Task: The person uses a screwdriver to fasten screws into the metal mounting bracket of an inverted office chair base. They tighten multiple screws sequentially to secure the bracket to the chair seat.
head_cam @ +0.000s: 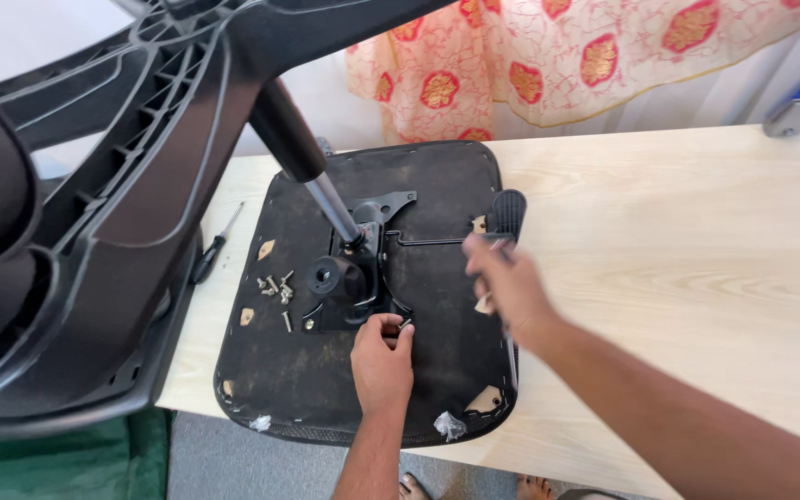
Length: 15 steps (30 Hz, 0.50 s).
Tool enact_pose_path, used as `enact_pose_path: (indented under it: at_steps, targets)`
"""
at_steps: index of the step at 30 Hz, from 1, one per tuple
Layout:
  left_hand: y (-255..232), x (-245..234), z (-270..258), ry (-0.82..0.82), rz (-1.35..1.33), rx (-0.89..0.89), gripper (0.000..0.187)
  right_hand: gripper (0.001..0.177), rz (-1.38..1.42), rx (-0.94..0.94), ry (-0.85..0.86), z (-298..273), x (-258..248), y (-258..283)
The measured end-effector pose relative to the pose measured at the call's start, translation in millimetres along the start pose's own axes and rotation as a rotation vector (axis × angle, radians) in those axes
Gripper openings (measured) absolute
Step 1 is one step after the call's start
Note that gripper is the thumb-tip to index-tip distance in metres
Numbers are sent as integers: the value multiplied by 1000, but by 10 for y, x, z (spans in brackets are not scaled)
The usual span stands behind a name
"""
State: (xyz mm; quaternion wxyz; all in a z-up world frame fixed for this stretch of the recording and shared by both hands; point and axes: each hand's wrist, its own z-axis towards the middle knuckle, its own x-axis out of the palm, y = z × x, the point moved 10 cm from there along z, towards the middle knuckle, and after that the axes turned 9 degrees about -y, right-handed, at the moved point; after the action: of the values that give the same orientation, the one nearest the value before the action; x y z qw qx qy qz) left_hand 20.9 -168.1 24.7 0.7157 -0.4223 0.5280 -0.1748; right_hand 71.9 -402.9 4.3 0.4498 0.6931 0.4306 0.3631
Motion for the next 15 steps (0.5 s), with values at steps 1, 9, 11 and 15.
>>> enact_pose_path:
  at_steps: [1, 9, 11, 15]
  targets:
    - [23, 1, -3, -7, -7, -17, 17, 44, 94, -41, -9, 90, -80, 233]
    - [-20, 24, 37, -2, 22, -5, 17, 45, 703, -461, 371, 350, -231, 2521]
    - [-20, 33, 49, 4, 23, 1, 17, 46, 684, -560, 465, 196, -231, 2711]
    - [-7, 47, 63, 14, 27, -11, 18, 37, 614, -643, 321, 78, -331, 2691]
